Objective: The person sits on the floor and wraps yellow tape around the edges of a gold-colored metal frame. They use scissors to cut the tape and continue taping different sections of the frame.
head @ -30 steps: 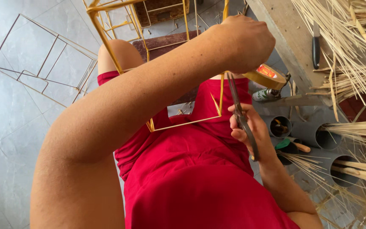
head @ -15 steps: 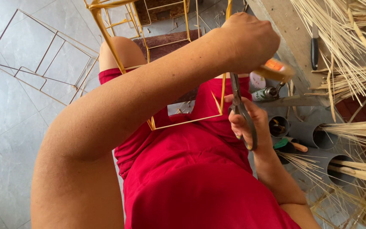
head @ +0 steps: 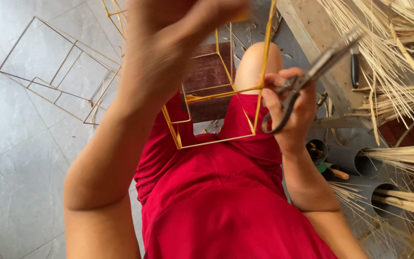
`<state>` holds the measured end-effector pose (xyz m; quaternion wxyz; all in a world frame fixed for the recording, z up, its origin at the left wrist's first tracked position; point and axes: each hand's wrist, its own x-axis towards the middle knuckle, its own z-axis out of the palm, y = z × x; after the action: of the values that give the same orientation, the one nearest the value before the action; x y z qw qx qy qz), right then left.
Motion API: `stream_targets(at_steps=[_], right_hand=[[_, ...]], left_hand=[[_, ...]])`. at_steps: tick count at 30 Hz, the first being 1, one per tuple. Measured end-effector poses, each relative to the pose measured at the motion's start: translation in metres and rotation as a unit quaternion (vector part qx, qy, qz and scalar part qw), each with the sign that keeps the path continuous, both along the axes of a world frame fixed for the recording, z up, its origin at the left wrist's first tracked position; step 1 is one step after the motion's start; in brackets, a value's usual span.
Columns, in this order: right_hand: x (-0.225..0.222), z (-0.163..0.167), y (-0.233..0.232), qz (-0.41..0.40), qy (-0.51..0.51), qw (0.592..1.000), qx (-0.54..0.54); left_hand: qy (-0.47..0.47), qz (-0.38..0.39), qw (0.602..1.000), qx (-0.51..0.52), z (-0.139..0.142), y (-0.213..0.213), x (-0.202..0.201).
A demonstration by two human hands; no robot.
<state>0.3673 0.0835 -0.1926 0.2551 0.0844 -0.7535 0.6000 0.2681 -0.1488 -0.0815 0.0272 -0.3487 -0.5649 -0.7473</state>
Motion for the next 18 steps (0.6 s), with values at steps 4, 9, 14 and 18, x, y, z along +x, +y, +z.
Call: stream_targets(at_steps=[4,9,14,18], right_hand=[[-0.018,-0.011,-0.011,0.021,-0.09,0.992,-0.087],[-0.008,-0.033,-0.006,0.107,-0.056,0.98,-0.157],[0.027,-0.049,-0.003,0.124,-0.042,0.99,-0.056],[0.028,-0.045,-0.004,0.038,-0.148,0.984,-0.09]], left_hand=[[-0.099,0.166,0.979,0.061,-0.018,-0.08,0.043],[-0.17,0.332,0.916,0.149,-0.06,-0.159,0.092],[-0.184,0.408,0.883,0.14,-0.099,-0.21,0.142],[-0.238,0.419,0.866,0.133,-0.12,-0.209,0.154]])
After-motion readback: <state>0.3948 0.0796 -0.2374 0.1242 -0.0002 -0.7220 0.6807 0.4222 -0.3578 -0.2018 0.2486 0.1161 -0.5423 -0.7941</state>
